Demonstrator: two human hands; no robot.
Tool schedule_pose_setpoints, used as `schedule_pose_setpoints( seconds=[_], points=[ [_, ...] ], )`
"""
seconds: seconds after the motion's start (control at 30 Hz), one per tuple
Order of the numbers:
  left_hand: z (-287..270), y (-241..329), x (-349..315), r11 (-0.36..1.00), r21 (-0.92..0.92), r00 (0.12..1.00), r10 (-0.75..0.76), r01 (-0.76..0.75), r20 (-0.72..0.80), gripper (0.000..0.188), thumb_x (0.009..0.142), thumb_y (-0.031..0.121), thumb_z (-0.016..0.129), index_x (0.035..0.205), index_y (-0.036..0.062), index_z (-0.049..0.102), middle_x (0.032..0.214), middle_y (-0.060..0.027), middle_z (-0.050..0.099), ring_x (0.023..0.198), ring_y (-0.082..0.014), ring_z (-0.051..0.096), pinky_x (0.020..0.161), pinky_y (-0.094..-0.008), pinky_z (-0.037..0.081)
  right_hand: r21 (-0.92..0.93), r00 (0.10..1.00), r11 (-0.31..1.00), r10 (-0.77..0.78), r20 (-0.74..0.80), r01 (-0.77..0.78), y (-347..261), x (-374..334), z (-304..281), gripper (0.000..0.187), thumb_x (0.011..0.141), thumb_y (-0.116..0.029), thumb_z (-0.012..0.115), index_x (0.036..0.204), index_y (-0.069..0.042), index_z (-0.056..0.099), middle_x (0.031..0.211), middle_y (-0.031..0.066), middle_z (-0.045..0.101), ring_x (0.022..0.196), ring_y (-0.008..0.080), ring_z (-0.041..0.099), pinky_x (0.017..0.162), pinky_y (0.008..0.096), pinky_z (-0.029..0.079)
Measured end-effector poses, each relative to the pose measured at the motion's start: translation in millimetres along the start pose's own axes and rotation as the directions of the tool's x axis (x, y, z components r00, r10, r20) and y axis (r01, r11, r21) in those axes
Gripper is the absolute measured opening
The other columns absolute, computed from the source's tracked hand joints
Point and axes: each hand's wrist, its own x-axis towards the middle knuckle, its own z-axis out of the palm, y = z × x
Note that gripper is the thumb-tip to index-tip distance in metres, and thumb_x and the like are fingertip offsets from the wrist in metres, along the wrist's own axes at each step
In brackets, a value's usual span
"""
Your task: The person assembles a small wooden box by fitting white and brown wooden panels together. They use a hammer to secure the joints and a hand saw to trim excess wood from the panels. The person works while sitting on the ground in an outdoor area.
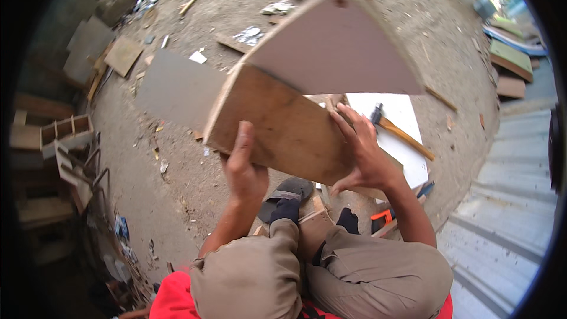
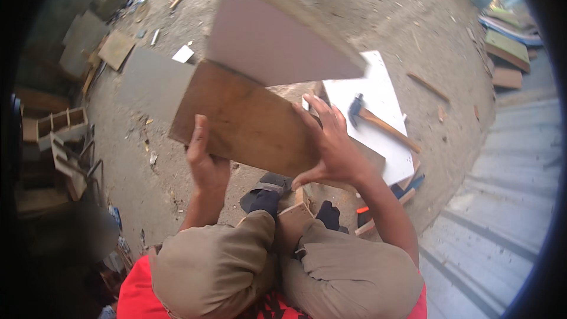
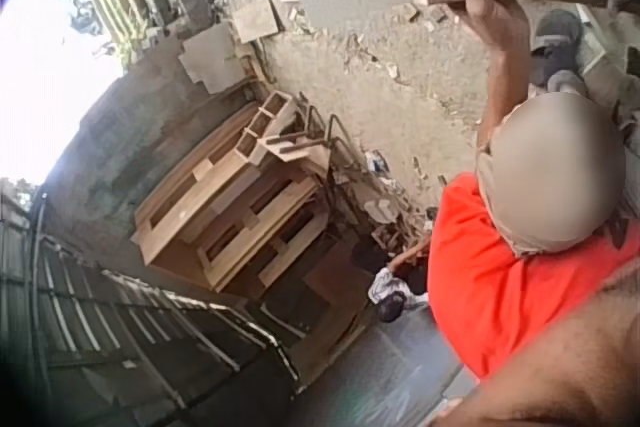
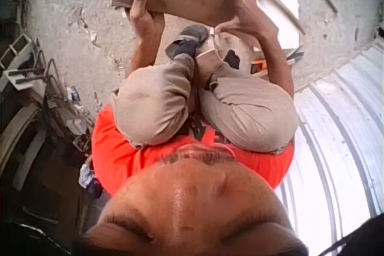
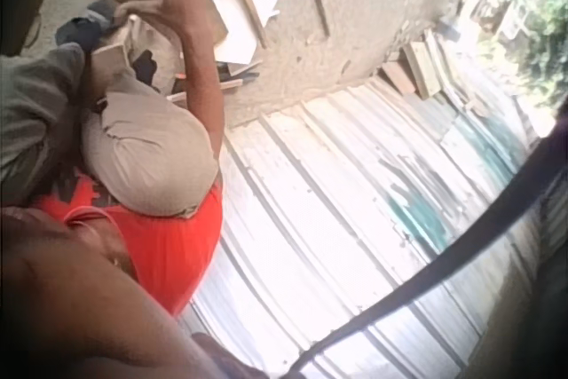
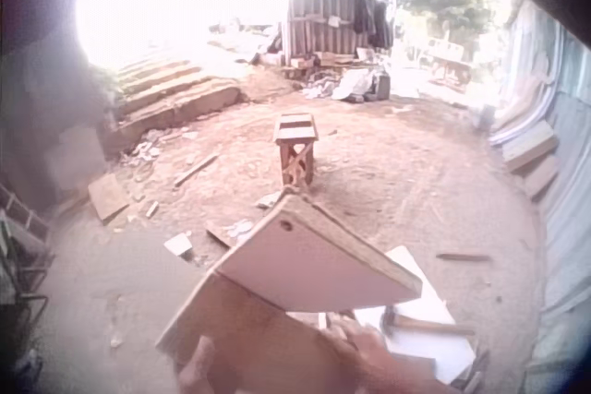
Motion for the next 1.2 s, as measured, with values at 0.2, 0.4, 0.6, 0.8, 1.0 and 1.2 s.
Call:
schedule_pose_setpoints(
  seconds=[0.2,0.4,0.6,0.8,1.0,1.2],
  points=[
    [-38.2,-1.4,26.3,0.999,-0.026,1.000,0.026,-0.026,0.009,0.055,0.099,0.038,0.058,0.140,0.0038,0.048,0.136,-0.0120,0.056,0.126,-0.0266,0.053,0.106,-0.0451,0.043,-0.335,0.821,0.750,0.533,-0.207,-0.571,163.2,-80.6,-1.0,0.078,0.085,-0.053,0.070,0.142,-0.004,0.047,0.144,0.0214,0.045,0.138,0.0362,0.038,0.114,0.0491,0.029],
    [-99.5,-6.0,49.5,0.986,-0.164,0.994,0.040,-0.023,0.106,0.064,0.097,0.043,0.059,0.145,0.0044,0.043,0.145,-0.0126,0.050,0.133,-0.0313,0.048,0.112,-0.0508,0.039,-0.330,0.858,0.799,0.413,-0.306,-0.502,198.0,-135.1,25.2,0.039,0.093,-0.035,0.066,0.115,-0.004,0.061,0.114,0.0098,0.061,0.111,0.0290,0.059,0.093,0.0444,0.045],
    [-141.0,-7.9,67.2,0.961,-0.253,0.976,0.156,-0.114,0.152,0.063,0.097,0.047,0.056,0.145,0.0089,0.045,0.146,-0.0107,0.050,0.134,-0.0307,0.048,0.113,-0.0511,0.038,0.450,0.695,0.698,0.689,-0.207,-0.558,120.0,-95.4,-4.5,0.040,0.101,-0.042,0.056,0.098,-0.003,0.059,0.071,0.0035,0.053,0.060,0.0134,0.051,0.056,0.0276,0.043],
    [-144.9,-14.0,71.0,0.968,-0.133,0.926,0.244,-0.214,0.289,0.048,0.103,0.043,0.038,0.139,0.0125,0.049,0.136,-0.0064,0.055,0.129,-0.0238,0.051,0.110,-0.0442,0.040,0.858,0.831,0.279,0.493,0.258,-0.432,57.7,-78.7,-39.8,0.047,0.101,-0.054,0.047,0.092,-0.008,0.055,0.061,-0.0087,0.036,0.049,0.0013,0.030,0.043,0.0197,0.027],
    [-199.2,-18.9,77.8,0.961,-0.188,0.924,0.252,-0.204,0.288,0.054,0.100,0.047,0.043,0.138,0.0091,0.048,0.133,-0.0078,0.056,0.122,-0.0222,0.056,0.105,-0.0428,0.045,0.785,0.789,0.108,-0.015,0.615,-0.610,36.5,-92.7,-24.9,0.046,0.103,-0.050,0.046,0.088,-0.008,0.053,0.063,-0.0068,0.035,0.051,0.0030,0.028,0.043,0.0208,0.023],
    [-213.8,-16.4,79.7,0.970,-0.043,0.955,0.244,-0.240,0.168,0.063,0.099,0.055,0.036,0.140,0.0086,0.046,0.136,-0.0103,0.054,0.124,-0.0258,0.055,0.105,-0.0449,0.045,0.680,0.683,-0.069,-0.097,0.724,-0.730,21.8,-107.0,-5.5,0.043,0.106,-0.045,0.043,0.087,-0.007,0.051,0.063,-0.0074,0.034,0.050,0.0025,0.028,0.043,0.0208,0.023]
  ],
)
